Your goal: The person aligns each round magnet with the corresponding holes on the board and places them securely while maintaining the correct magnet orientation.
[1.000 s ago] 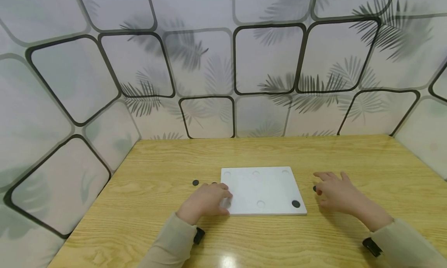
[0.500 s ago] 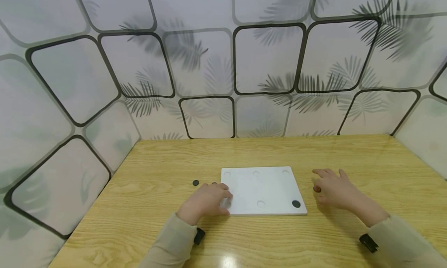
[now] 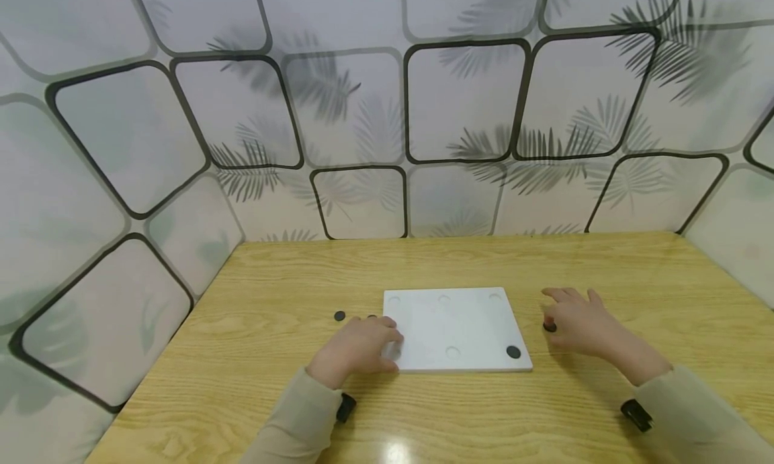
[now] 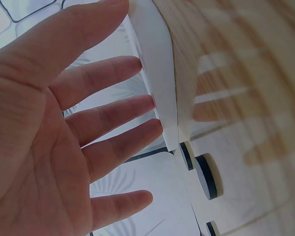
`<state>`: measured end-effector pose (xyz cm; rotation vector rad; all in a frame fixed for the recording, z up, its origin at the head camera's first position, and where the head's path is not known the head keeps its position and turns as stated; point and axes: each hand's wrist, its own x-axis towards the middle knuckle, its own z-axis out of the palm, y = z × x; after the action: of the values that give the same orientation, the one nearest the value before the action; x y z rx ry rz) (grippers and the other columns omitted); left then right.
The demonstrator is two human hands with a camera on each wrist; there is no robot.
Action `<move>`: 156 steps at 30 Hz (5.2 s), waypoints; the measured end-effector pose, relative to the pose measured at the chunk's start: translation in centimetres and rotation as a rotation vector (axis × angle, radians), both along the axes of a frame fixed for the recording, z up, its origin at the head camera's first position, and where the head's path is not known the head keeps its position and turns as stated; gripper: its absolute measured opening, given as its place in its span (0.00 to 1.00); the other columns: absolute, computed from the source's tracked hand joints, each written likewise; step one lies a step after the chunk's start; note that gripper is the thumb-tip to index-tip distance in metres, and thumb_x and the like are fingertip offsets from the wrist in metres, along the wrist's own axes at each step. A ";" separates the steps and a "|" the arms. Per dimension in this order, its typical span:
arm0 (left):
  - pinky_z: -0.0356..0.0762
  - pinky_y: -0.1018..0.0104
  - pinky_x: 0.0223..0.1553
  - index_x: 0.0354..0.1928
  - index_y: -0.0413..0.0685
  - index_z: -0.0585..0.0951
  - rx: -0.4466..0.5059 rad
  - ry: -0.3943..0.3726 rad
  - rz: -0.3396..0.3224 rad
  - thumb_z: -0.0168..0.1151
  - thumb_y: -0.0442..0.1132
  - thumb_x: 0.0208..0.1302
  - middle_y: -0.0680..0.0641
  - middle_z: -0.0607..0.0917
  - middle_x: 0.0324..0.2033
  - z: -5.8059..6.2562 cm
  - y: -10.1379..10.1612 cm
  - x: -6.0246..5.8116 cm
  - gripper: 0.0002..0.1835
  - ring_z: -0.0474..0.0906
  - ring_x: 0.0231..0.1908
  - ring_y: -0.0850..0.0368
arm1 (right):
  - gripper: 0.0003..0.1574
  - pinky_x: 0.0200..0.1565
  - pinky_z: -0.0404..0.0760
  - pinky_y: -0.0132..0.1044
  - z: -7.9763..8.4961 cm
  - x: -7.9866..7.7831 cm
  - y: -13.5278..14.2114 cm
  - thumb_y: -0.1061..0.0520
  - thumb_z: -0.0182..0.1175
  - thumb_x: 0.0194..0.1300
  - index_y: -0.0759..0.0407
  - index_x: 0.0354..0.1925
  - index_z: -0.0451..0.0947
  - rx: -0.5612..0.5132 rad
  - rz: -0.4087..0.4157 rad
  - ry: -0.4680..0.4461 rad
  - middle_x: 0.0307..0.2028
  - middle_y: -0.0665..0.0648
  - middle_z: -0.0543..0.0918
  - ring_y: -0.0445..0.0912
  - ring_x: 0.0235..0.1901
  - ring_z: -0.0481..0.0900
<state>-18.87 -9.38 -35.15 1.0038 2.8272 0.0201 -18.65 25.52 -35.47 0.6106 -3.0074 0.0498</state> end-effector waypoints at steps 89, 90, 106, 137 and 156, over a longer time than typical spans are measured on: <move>0.69 0.52 0.45 0.48 0.55 0.79 0.000 0.000 -0.002 0.65 0.54 0.48 0.51 0.75 0.50 -0.1 0.0 -0.1 0.24 0.72 0.48 0.53 | 0.16 0.44 0.49 0.73 -0.2 -1.7 0.2 0.59 0.63 0.37 0.49 0.11 0.64 0.076 0.016 -0.085 0.51 0.70 0.69 0.67 0.52 0.62; 0.69 0.52 0.45 0.48 0.55 0.79 -0.001 0.001 -0.003 0.65 0.54 0.48 0.51 0.75 0.50 -0.1 0.0 -0.1 0.24 0.72 0.48 0.53 | 0.16 0.44 0.49 0.73 -0.2 -1.7 0.1 0.59 0.63 0.37 0.49 0.11 0.64 0.075 0.018 -0.084 0.51 0.70 0.69 0.67 0.52 0.62; 0.68 0.52 0.47 0.49 0.54 0.78 0.001 -0.009 0.009 0.65 0.54 0.48 0.51 0.74 0.51 -0.1 0.0 -0.1 0.24 0.71 0.49 0.53 | 0.17 0.44 0.50 0.73 -0.4 -1.8 0.1 0.57 0.64 0.38 0.49 0.11 0.63 0.079 0.025 -0.072 0.52 0.70 0.69 0.67 0.52 0.62; 0.68 0.51 0.47 0.49 0.53 0.78 0.005 -0.005 0.005 0.65 0.53 0.49 0.50 0.74 0.51 0.1 0.1 0.1 0.25 0.71 0.50 0.52 | 0.17 0.45 0.49 0.72 -0.1 -1.5 -1.4 0.57 0.63 0.41 0.48 0.13 0.63 0.068 0.085 -0.026 0.53 0.68 0.68 0.64 0.53 0.62; 0.69 0.51 0.46 0.49 0.54 0.78 -0.004 0.006 0.000 0.65 0.54 0.48 0.50 0.74 0.51 0.0 0.0 0.0 0.24 0.71 0.48 0.53 | 0.17 0.47 0.49 0.71 0.5 -1.4 -3.2 0.56 0.65 0.41 0.47 0.12 0.65 0.036 0.117 -0.017 0.54 0.66 0.68 0.63 0.53 0.62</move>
<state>-18.86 -9.35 -35.15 1.0045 2.8311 0.0112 -20.08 22.28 -35.00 0.7926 -2.9915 0.0081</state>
